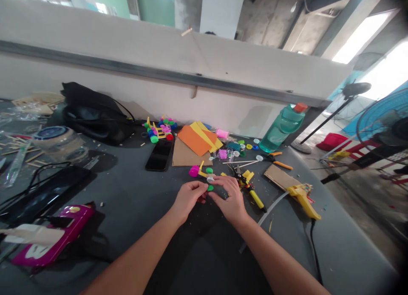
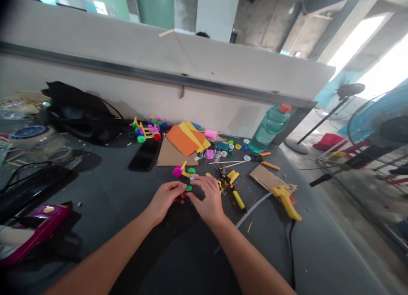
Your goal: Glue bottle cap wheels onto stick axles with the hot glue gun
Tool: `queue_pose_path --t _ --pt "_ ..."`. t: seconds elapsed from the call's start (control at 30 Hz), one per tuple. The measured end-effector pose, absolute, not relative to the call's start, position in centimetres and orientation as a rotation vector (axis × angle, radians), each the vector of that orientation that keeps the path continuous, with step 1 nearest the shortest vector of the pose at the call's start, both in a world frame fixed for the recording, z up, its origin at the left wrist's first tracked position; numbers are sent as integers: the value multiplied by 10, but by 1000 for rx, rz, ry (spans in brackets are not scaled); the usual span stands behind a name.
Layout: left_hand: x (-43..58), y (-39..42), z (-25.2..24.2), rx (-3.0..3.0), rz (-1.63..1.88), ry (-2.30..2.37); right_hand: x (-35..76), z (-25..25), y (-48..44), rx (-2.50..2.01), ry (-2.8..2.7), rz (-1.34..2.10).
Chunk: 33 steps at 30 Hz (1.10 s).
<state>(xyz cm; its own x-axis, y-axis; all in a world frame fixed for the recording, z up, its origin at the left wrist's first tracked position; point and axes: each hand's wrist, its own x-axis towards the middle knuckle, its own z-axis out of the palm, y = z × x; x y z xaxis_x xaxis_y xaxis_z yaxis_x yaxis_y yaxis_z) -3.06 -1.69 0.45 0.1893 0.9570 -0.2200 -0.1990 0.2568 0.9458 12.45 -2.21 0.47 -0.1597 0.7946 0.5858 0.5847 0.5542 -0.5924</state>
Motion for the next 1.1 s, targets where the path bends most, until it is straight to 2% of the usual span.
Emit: queue_pose_path --t 1.1 --pt "-30 -20 6 1132 1023 1140 125 4 -21 -1150 -1792 388"
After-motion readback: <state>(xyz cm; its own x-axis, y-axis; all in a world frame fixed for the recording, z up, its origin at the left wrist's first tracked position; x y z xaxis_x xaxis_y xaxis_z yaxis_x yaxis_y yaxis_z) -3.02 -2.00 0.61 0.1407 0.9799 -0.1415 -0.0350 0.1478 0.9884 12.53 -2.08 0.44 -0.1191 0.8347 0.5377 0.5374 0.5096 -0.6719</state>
